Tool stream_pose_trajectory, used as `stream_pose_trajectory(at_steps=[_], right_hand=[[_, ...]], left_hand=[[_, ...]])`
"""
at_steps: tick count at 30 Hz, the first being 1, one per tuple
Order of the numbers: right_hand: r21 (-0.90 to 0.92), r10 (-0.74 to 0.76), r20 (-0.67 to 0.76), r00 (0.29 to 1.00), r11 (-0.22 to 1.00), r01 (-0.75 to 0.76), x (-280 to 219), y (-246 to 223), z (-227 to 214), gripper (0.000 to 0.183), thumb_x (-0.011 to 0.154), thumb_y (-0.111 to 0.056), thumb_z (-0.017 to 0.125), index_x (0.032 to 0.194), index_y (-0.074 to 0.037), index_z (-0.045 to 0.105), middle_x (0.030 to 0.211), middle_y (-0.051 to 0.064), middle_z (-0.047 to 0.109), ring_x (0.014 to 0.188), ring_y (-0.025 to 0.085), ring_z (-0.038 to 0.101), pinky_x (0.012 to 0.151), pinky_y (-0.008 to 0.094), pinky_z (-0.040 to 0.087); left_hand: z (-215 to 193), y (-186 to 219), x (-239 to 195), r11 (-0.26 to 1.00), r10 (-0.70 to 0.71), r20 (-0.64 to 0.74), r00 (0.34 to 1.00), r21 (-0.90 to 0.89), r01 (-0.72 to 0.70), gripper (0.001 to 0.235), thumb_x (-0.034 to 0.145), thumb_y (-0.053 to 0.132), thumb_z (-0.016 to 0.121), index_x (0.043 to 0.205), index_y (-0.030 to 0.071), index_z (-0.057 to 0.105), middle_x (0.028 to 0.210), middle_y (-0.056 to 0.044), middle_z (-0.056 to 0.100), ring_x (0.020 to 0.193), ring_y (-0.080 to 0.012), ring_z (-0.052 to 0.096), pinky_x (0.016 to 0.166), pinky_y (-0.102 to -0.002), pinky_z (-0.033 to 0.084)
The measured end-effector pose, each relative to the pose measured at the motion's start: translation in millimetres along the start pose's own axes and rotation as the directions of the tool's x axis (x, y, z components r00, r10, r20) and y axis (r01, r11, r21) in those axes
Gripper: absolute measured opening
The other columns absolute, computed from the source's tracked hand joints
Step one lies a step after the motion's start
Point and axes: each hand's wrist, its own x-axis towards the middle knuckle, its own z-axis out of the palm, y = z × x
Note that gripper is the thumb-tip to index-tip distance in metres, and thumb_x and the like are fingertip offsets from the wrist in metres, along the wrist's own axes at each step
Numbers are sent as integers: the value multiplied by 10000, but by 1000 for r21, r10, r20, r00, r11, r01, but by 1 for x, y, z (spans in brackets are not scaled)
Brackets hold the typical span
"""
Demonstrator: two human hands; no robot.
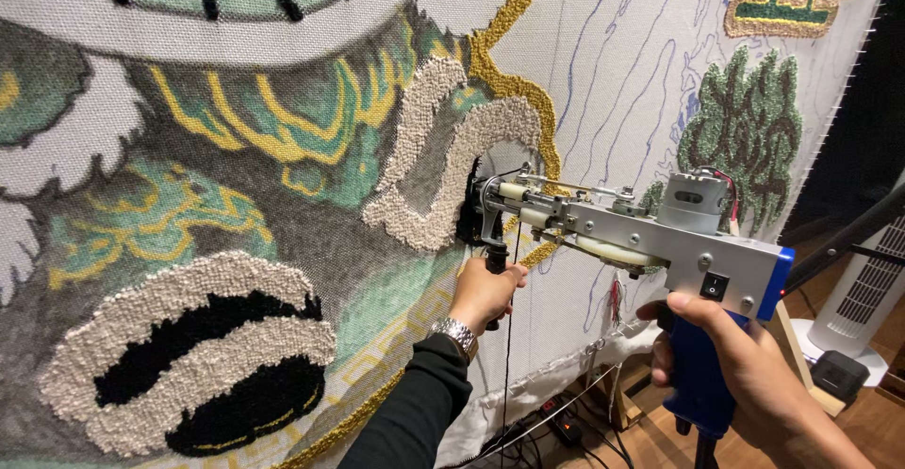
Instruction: The person uses a handheld electric tufting gun to insert yarn into a stretched canvas, following a pre-drawn design. They guide the tool along the outlines of the pattern, filling in sections with black yarn while maintaining steady hand movements.
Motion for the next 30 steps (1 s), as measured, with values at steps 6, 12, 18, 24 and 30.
stream_pose_trajectory(at_steps=[6,12,18,24,30], right_hand=[[57,38,22,999,998,-39,-2,-4,2,442,874,-448,645,1022,-32,623,755,158,736,630,277,704,526,428,547],[60,-165,120,979,985,159,3,3,5,484,956,-453,685,1046,22,675,574,125,527,462,227,531,434,387,455],[-30,-128,23,992,991,129,-21,-14,33,527,873,-493,681,885,32,649,546,91,512,429,222,511,432,385,438],[-26,-168,51,984,985,169,-25,-18,39,469,832,-453,676,867,14,651,539,82,495,419,204,488,443,363,433],[14,-157,29,987,988,157,-23,-23,42,477,833,-458,665,874,17,657,531,78,478,416,198,479,428,363,416]], left_hand=[[-1,1,-1,999,39,-35,999,29,-38,271,913,279,731,936,11,768,733,-38,727,528,-102,643,470,-275,553],[-2,19,-16,999,0,-125,992,53,7,307,888,399,726,1013,123,778,632,-1,654,434,-116,585,421,-297,465],[0,17,-13,994,28,-178,984,105,-10,364,914,454,697,962,104,785,553,3,603,420,-116,580,415,-293,472],[0,12,-7,998,17,-164,986,69,-5,450,941,475,689,765,61,705,533,0,584,402,-111,548,399,-294,455],[-3,20,-3,995,61,-191,980,94,-44,464,929,482,690,755,51,695,532,-18,605,397,-123,567,396,-300,450]])
